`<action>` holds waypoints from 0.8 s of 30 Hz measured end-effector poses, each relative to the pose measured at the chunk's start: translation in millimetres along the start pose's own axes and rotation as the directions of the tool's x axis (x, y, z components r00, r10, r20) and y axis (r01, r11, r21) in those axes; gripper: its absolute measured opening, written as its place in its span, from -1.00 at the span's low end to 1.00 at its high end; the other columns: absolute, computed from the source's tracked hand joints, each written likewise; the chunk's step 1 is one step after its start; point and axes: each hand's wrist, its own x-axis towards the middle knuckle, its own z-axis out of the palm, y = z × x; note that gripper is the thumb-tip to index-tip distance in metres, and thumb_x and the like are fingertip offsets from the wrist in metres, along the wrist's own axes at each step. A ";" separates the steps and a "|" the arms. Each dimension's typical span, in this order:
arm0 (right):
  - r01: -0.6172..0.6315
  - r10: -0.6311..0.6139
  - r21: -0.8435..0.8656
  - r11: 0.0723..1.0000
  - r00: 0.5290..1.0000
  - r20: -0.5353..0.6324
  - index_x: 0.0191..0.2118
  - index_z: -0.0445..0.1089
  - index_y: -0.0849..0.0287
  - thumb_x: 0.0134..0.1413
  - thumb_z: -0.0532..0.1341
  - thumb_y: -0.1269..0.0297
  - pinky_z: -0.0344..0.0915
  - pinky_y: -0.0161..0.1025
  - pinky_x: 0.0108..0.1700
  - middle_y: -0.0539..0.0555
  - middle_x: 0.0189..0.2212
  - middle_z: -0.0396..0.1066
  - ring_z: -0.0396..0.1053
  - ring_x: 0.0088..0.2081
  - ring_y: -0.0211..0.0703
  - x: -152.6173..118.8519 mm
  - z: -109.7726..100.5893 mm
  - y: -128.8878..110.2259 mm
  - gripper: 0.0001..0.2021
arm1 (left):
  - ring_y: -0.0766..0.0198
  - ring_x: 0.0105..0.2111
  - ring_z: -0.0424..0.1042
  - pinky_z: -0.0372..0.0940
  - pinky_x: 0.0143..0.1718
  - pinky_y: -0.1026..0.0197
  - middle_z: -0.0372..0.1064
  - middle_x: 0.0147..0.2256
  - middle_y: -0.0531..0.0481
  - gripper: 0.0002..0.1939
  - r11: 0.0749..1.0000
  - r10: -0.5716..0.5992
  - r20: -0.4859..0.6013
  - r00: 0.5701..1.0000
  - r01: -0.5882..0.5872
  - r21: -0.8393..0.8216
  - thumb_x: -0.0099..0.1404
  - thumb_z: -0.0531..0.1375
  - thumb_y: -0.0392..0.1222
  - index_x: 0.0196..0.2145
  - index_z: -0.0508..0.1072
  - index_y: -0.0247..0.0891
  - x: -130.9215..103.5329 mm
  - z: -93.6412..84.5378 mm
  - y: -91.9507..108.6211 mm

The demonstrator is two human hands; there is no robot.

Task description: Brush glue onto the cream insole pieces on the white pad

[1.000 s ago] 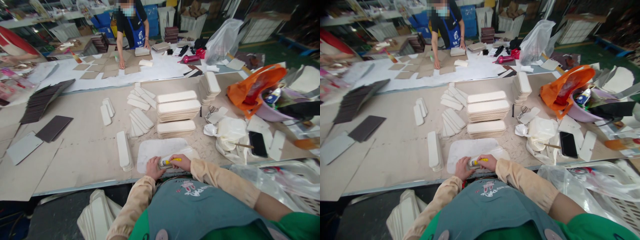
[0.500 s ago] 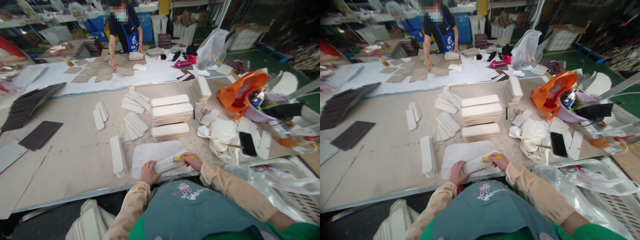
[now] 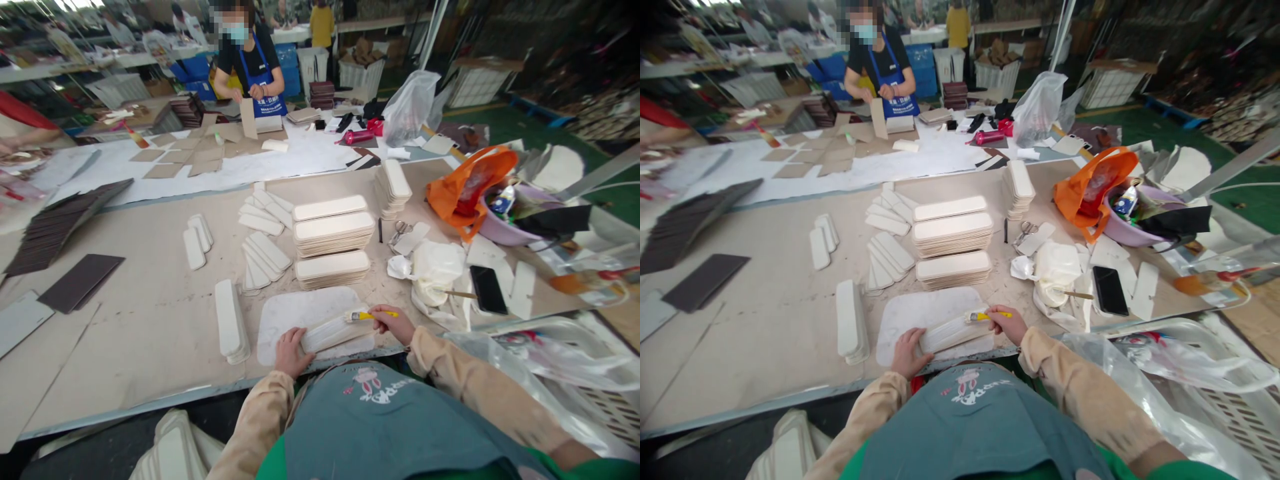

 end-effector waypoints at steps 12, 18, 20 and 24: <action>-0.042 0.041 0.004 0.999 0.998 0.049 -0.38 0.40 0.23 -0.17 0.17 0.14 0.17 -0.37 -0.60 -0.05 -0.70 0.32 0.17 -0.68 -0.34 4.6 15.4 2.7 -0.74 | 0.05 0.05 0.20 0.11 0.07 0.05 0.24 0.04 -0.07 -0.30 0.997 -0.045 -0.002 0.999 0.045 0.055 -0.11 0.31 -0.08 0.05 0.30 -0.12 0.1 -0.1 9.1; -0.061 0.061 0.012 0.998 0.995 -0.073 -0.34 0.38 0.20 -0.16 0.17 0.10 0.18 -0.33 -0.58 -0.03 -0.65 0.33 0.17 -0.66 -0.31 0.2 -23.8 3.9 -0.71 | 0.04 0.05 0.19 0.09 0.09 0.04 0.23 0.05 -0.12 -0.27 0.999 -0.026 0.002 1.000 0.026 0.019 -0.12 0.31 -0.07 0.06 0.29 -0.18 1.6 0.9 4.5; -0.064 0.067 0.045 0.997 0.994 -0.082 -0.33 0.38 0.19 -0.15 0.18 0.08 0.17 -0.31 -0.58 -0.02 -0.65 0.31 0.16 -0.65 -0.29 -6.6 -29.4 5.9 -0.71 | 0.03 0.05 0.18 0.08 0.08 0.03 0.21 0.06 -0.13 -0.25 1.000 -0.022 0.013 1.000 0.022 0.015 -0.11 0.30 -0.05 0.08 0.27 -0.19 -0.8 -2.2 4.0; -0.006 0.014 0.119 0.993 0.998 -0.068 -0.44 0.38 0.12 -0.15 0.23 0.00 0.15 -0.22 -0.57 0.03 -0.64 0.24 0.20 -0.60 -0.18 -18.6 -36.8 15.3 -0.73 | 0.01 0.07 0.17 0.06 0.10 -0.02 0.20 0.09 -0.11 -0.18 1.000 0.002 0.066 0.998 -0.002 -0.011 -0.14 0.31 0.02 0.11 0.23 -0.13 -9.1 -9.5 6.1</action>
